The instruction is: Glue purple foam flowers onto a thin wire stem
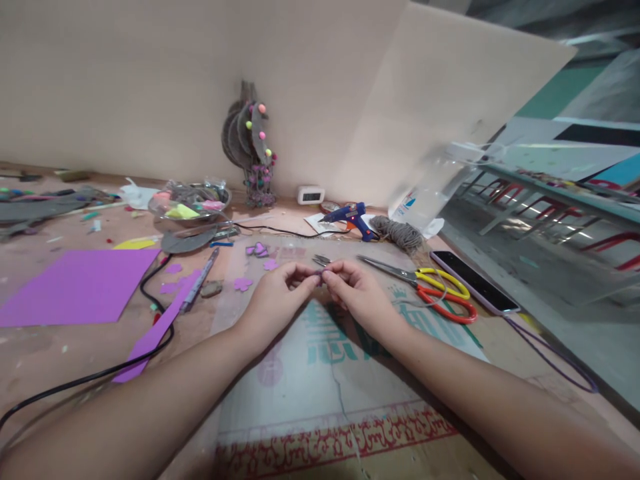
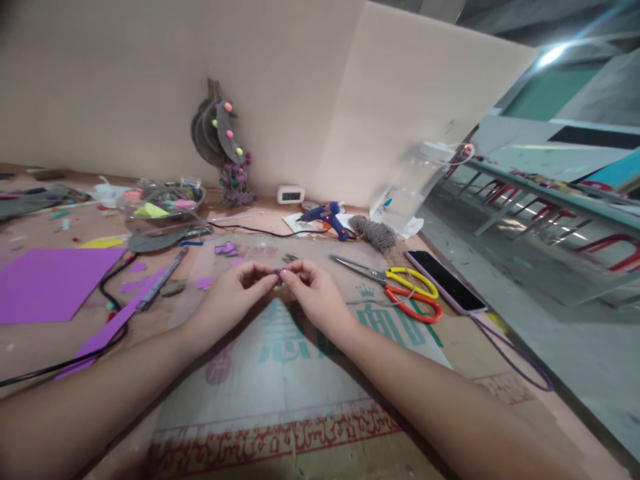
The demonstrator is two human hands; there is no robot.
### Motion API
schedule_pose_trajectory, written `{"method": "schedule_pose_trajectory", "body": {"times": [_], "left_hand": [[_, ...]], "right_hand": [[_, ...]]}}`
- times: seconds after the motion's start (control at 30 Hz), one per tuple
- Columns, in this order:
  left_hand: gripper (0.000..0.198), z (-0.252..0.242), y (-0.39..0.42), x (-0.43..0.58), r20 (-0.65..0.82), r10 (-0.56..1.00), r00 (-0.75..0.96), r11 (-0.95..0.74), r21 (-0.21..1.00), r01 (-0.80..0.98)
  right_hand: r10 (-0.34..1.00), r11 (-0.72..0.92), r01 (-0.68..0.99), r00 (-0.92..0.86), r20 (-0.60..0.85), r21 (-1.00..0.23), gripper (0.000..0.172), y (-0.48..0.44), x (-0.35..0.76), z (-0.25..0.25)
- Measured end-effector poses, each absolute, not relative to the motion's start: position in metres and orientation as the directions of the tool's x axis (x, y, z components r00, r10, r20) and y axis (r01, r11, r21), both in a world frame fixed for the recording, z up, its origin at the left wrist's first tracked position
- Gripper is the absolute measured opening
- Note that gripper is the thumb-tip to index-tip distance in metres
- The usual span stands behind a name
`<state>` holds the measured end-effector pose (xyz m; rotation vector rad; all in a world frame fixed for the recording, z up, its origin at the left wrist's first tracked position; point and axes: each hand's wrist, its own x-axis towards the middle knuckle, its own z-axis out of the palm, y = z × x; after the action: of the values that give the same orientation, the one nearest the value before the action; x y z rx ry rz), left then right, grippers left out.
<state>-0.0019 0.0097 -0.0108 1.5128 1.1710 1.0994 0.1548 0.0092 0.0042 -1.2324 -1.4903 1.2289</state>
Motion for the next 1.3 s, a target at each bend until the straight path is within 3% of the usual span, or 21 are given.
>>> {"method": "schedule_pose_trajectory", "body": {"times": [0.4, 0.6, 0.77, 0.9, 1.07, 1.3], "left_hand": [[0.011, -0.008, 0.011, -0.001, 0.152, 0.984, 0.089, -0.164, 0.977, 0.136], [0.015, -0.010, 0.012, -0.002, 0.136, 0.984, 0.112, -0.150, 0.980, 0.134], [0.017, -0.013, 0.013, -0.002, 0.142, 0.983, 0.114, -0.156, 0.979, 0.128], [0.014, -0.012, 0.012, -0.002, 0.131, 0.985, 0.114, -0.145, 0.982, 0.125], [0.012, -0.009, 0.012, -0.002, 0.147, 0.983, 0.107, -0.161, 0.977, 0.141], [0.012, -0.010, 0.012, -0.002, 0.137, 0.984, 0.115, -0.155, 0.974, 0.163]], "right_hand": [[0.985, 0.102, 0.174, -0.154, 0.076, -0.979, 0.031, 0.008, 0.159, 0.010], [0.958, 0.261, 0.362, -0.212, 0.194, -0.895, 0.023, -0.001, 0.160, 0.014], [0.937, 0.333, 0.467, -0.066, 0.344, -0.819, 0.019, 0.011, 0.173, 0.016], [0.950, 0.279, 0.476, -0.010, 0.312, -0.834, 0.018, 0.021, 0.182, 0.016], [0.949, 0.292, 0.576, -0.077, 0.304, -0.764, 0.028, 0.017, 0.181, 0.016], [0.846, 0.515, 0.629, -0.265, 0.463, -0.582, 0.016, 0.005, 0.171, 0.014]]}}
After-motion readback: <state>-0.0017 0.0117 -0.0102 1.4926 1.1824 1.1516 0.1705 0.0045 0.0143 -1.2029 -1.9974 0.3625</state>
